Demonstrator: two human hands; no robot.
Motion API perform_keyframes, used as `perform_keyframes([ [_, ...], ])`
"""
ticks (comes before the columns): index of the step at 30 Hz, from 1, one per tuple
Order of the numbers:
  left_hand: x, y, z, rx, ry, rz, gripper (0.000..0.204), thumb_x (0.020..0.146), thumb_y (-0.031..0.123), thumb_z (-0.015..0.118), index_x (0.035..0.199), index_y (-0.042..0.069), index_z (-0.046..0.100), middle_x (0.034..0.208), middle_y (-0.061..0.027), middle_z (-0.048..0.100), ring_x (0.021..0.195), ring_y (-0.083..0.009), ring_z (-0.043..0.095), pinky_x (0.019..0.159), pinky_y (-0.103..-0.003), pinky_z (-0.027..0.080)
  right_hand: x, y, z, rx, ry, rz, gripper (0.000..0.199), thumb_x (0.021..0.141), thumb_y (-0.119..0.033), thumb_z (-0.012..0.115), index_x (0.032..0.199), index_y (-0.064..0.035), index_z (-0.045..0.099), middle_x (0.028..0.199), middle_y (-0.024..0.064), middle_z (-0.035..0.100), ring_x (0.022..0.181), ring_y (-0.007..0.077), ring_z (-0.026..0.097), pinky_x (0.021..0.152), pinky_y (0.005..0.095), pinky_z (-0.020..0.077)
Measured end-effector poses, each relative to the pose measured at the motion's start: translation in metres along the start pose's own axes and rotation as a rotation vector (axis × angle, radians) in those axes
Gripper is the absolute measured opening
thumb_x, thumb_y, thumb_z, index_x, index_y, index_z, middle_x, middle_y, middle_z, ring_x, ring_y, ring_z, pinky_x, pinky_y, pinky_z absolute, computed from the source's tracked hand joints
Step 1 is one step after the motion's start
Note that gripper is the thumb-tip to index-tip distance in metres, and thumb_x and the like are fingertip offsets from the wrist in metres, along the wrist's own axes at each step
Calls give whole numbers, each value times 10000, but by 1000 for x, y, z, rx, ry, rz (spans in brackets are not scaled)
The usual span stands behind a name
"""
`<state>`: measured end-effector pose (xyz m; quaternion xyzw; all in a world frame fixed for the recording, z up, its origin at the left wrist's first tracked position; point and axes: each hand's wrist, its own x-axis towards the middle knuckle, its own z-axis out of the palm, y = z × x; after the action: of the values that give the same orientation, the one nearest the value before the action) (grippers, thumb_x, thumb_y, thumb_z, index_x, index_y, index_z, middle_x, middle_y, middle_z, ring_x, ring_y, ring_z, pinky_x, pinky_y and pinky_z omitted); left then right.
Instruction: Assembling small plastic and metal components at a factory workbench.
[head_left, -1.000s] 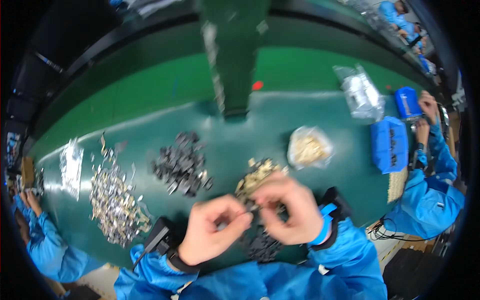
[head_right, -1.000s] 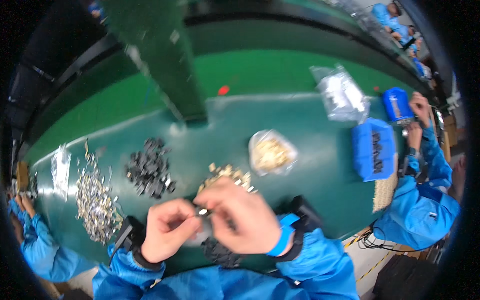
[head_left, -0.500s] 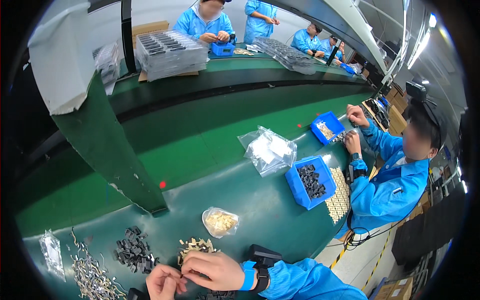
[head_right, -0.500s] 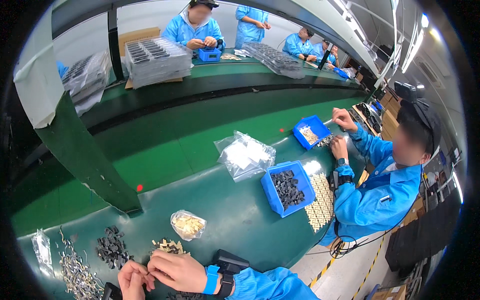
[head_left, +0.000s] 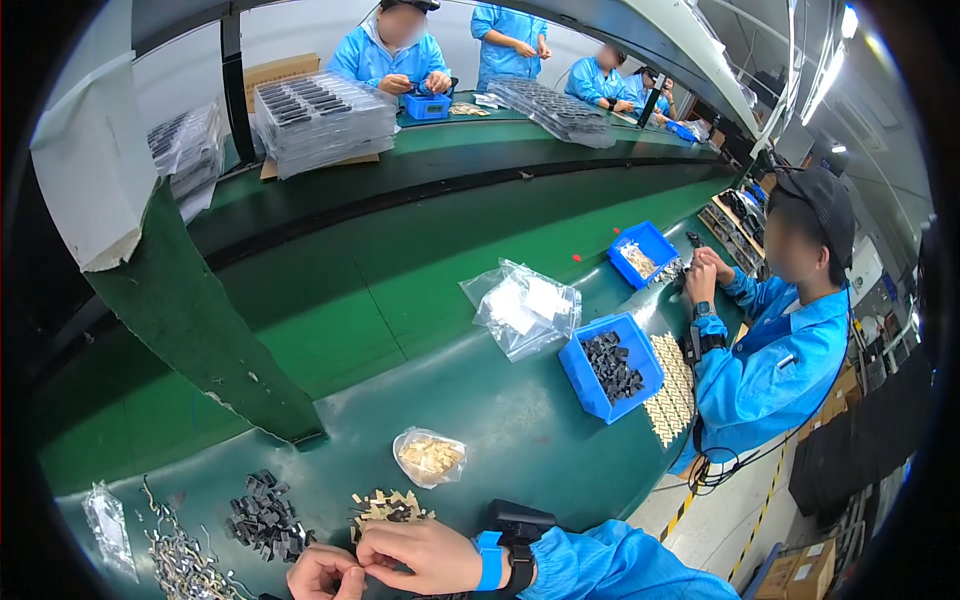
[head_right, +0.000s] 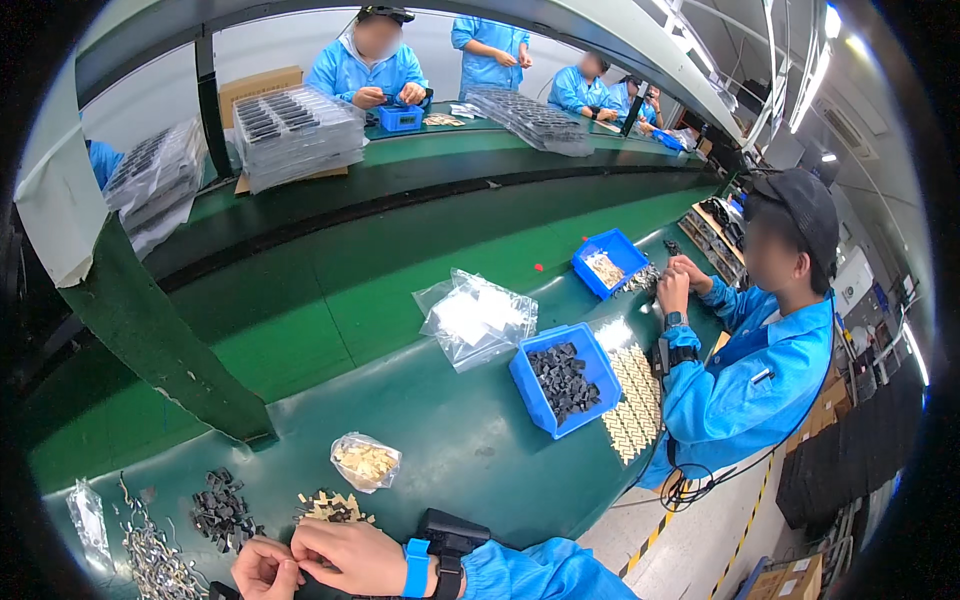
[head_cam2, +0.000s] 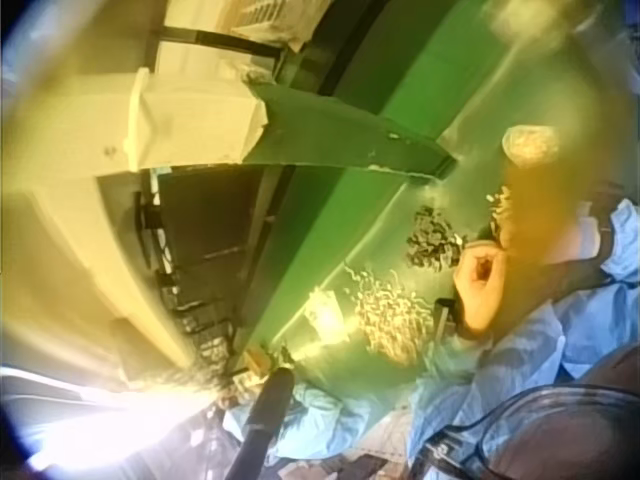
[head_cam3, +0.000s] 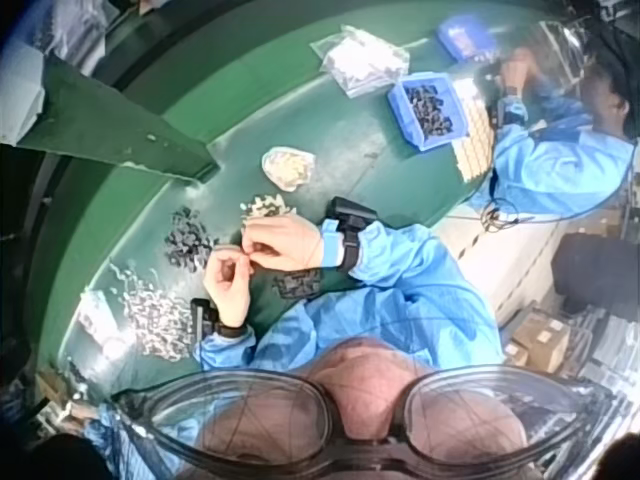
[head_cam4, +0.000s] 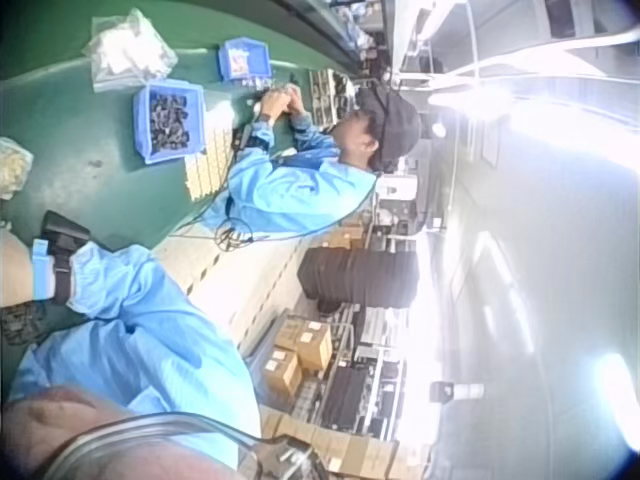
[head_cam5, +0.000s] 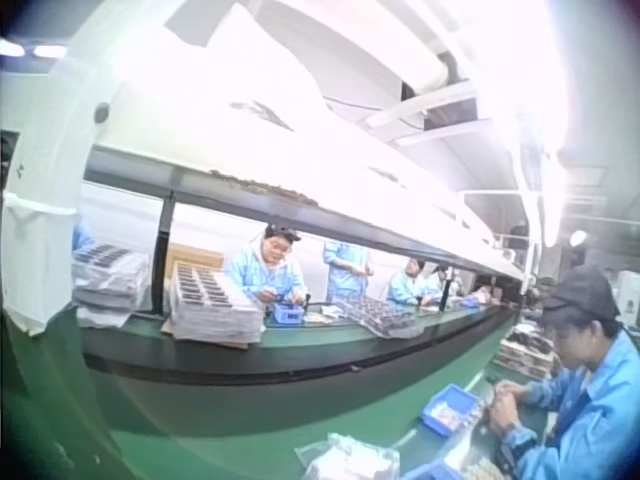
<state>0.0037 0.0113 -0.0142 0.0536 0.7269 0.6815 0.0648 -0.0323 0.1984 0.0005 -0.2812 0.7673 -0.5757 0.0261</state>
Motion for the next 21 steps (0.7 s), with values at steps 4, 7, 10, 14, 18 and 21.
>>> perform_keyframes([
  [4, 0, 3, 2, -65, 11, -4, 57, 916, 10, 573, 917, 29, 519, 865, -28, 552, 666, -65, 493, 611, -187, 399, -2, 6, 4, 120, -64, 98, 106, 816, -109, 614, 870, -76, 530, 785, 62, 534, 657, 236, 563, 568, 336, 455],
  [7, -1, 4, 2, -105, 24, -20, 55, 921, 16, 566, 917, 33, 514, 850, -30, 554, 662, -65, 489, 602, -185, 393, -3, 9, 6, 177, -86, 137, 104, 828, -93, 606, 880, -67, 521, 786, 56, 535, 634, 211, 557, 556, 321, 449],
  [10, 1, 6, 3, -115, 24, -23, 52, 922, 14, 563, 923, 35, 515, 831, -25, 555, 660, -63, 489, 596, -183, 390, -1, 10, 4, 192, -82, 145, 102, 837, -83, 601, 887, -61, 515, 787, 52, 536, 619, 195, 553, 547, 310, 445],
  [14, 3, 7, 6, -115, 42, -58, 51, 923, 12, 561, 930, 38, 518, 817, -19, 558, 645, -60, 488, 583, -176, 386, 2, 9, 1, 205, -99, 136, 112, 824, -84, 601, 885, -56, 512, 753, 49, 535, 604, 191, 539, 544, 305, 435],
  [18, 4, 7, 11, -146, 122, -102, 64, 919, 4, 569, 955, 36, 527, 778, -4, 558, 619, -54, 488, 565, -172, 387, -1, 16, 5, 250, -121, 159, 117, 825, -96, 604, 880, -51, 511, 757, 51, 534, 605, 186, 538, 548, 306, 433],
  [21, 4, 1, 8, -103, 123, -67, 74, 917, 5, 577, 976, 26, 538, 751, 3, 559, 609, -52, 491, 558, -174, 390, -2, 12, 5, 221, -100, 156, 103, 822, -112, 611, 850, -62, 526, 739, 63, 541, 611, 218, 551, 546, 327, 437],
])
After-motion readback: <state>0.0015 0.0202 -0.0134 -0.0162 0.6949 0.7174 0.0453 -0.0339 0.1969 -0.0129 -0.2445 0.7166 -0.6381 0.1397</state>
